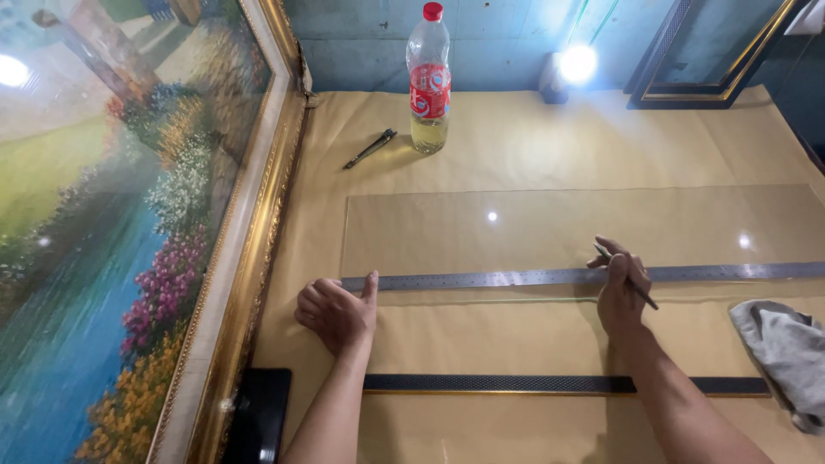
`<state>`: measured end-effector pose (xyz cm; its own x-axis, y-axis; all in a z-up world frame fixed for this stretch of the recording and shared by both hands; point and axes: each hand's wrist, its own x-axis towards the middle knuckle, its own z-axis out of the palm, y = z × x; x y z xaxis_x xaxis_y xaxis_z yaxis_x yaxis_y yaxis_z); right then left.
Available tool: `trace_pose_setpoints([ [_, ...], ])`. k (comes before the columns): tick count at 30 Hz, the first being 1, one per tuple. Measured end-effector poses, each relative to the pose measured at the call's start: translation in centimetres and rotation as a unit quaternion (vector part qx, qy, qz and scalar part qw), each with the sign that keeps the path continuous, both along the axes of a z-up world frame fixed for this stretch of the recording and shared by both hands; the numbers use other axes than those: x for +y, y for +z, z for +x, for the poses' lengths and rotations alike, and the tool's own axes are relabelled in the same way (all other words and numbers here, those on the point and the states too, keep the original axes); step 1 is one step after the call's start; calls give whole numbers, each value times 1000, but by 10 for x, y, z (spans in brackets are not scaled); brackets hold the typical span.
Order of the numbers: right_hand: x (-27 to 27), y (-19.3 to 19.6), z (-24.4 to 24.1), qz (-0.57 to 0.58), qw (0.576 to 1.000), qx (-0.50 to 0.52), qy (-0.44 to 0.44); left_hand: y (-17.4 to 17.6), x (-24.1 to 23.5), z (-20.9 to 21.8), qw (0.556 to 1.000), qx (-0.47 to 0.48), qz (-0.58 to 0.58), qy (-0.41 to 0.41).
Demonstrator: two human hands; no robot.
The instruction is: Measuring and scoring a glass pane using a ruler and a glass cutter for art framing
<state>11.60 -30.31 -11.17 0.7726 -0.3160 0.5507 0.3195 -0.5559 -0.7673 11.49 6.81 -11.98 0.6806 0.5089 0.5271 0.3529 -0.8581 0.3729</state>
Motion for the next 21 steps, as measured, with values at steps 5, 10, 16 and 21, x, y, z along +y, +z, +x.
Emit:
trace_pose_setpoints([
  [5, 57, 26, 12, 194, 975, 110, 16, -3, 1, 0, 1000, -7, 7, 1],
  [10, 97, 53, 24, 204, 954, 181, 126, -3, 0, 2, 1000, -16, 14, 6],
  [16, 91, 8, 49, 26, 966, 246, 74, -4, 2, 2, 1000, -14, 23, 4],
  [21, 84, -9, 49, 27, 970, 234, 53, -3, 0, 2, 999, -17, 48, 9],
])
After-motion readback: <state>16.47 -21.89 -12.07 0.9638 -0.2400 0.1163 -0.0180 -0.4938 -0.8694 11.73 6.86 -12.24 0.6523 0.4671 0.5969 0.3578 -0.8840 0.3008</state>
